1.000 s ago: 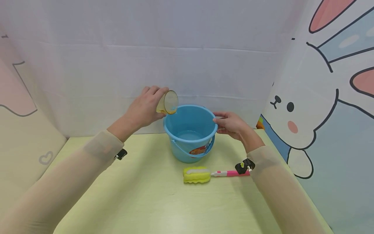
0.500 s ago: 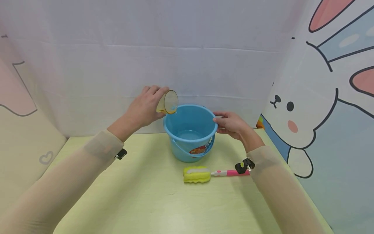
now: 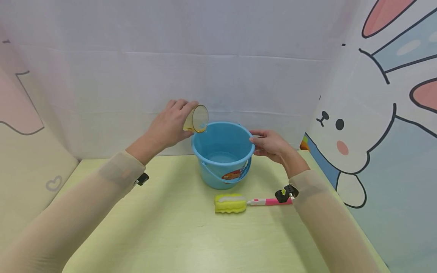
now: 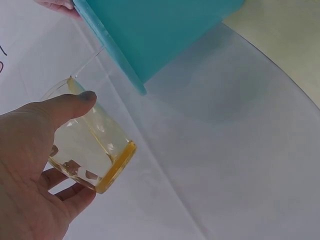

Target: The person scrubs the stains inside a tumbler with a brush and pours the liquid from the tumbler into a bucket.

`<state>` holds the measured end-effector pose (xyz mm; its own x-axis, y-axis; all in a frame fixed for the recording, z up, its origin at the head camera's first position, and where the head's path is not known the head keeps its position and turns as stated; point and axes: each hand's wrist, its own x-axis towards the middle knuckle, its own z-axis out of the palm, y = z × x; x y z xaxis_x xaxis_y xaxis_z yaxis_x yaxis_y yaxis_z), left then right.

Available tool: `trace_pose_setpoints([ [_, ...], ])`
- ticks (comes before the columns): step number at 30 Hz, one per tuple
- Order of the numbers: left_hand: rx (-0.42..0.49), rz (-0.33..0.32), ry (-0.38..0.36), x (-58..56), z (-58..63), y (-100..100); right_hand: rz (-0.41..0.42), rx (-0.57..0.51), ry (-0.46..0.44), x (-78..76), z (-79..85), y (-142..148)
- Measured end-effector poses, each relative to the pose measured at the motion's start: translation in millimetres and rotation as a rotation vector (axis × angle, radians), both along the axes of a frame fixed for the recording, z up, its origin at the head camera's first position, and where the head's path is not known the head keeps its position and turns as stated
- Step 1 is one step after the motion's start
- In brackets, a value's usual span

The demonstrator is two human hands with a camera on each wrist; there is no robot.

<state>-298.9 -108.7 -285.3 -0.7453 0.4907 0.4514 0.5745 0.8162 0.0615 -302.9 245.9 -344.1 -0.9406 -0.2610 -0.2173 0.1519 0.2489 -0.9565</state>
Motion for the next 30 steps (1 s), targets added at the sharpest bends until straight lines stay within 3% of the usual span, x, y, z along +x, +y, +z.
trace_pose_setpoints([
  [30,-0.027,-0.014,0.050,0.7,3.4,2.8,0.001,-0.022,-0.008,0.4,0.6,0.4],
])
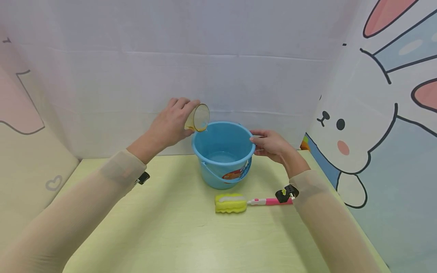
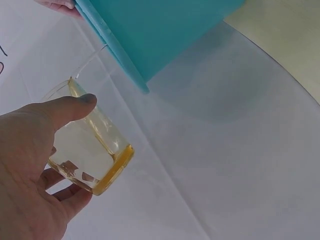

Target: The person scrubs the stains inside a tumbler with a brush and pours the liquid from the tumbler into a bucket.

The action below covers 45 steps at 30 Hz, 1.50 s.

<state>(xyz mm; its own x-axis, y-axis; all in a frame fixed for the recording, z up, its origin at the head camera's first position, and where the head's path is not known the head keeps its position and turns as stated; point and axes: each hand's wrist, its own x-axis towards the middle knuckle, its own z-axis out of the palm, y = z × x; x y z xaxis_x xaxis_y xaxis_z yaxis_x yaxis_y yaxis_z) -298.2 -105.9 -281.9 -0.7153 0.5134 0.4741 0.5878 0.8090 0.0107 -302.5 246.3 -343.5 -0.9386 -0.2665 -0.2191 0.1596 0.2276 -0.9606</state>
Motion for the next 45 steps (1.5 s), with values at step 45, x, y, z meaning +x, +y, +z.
trace_pose_setpoints([
  [45,-0.038,-0.012,0.047,0.8,3.7,5.2,0.011,-0.009,-0.011,1.6,2.1,3.1],
])
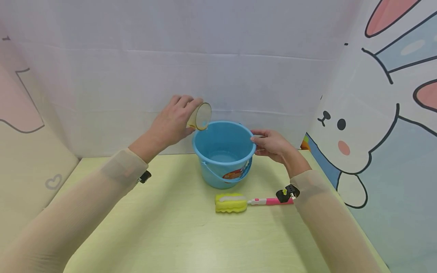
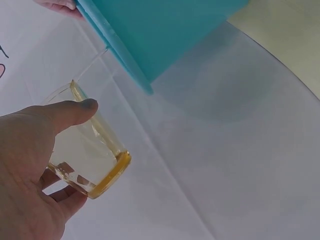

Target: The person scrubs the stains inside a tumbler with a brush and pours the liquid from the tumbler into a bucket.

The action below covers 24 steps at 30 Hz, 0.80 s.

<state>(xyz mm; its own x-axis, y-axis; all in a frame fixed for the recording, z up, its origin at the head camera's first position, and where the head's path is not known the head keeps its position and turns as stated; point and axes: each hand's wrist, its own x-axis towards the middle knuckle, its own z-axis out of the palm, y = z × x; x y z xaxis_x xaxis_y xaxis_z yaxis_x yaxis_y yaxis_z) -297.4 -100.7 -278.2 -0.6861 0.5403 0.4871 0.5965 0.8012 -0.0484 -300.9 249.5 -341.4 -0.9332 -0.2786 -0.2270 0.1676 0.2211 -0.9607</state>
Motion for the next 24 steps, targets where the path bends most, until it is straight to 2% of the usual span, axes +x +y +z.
trace_pose_setpoints([
  [24,-0.008,-0.029,0.044,-0.6,-0.2,5.4,0.000,-0.002,-0.002,2.8,0.8,1.0],
])
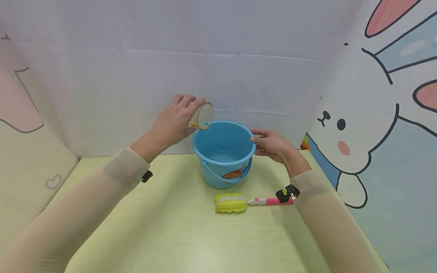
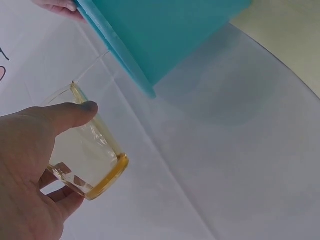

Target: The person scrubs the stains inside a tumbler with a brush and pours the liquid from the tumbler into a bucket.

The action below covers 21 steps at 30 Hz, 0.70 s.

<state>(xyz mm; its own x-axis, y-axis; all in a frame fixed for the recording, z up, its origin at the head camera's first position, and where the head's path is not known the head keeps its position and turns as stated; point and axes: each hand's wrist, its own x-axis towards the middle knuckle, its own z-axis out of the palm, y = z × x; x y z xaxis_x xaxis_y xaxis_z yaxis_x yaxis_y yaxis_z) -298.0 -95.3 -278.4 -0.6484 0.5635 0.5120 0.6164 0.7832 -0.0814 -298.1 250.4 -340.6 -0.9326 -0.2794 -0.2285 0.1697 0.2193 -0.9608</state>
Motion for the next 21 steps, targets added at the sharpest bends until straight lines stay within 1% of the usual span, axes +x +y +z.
trace_pose_setpoints([
  [9,-0.003,-0.007,0.008,1.4,-1.0,-0.1,-0.005,0.003,-0.003,-0.1,0.8,-0.8],
  [21,-0.016,-0.019,0.033,-0.4,-4.3,1.9,-0.002,0.011,-0.002,-1.5,0.3,-0.2],
])
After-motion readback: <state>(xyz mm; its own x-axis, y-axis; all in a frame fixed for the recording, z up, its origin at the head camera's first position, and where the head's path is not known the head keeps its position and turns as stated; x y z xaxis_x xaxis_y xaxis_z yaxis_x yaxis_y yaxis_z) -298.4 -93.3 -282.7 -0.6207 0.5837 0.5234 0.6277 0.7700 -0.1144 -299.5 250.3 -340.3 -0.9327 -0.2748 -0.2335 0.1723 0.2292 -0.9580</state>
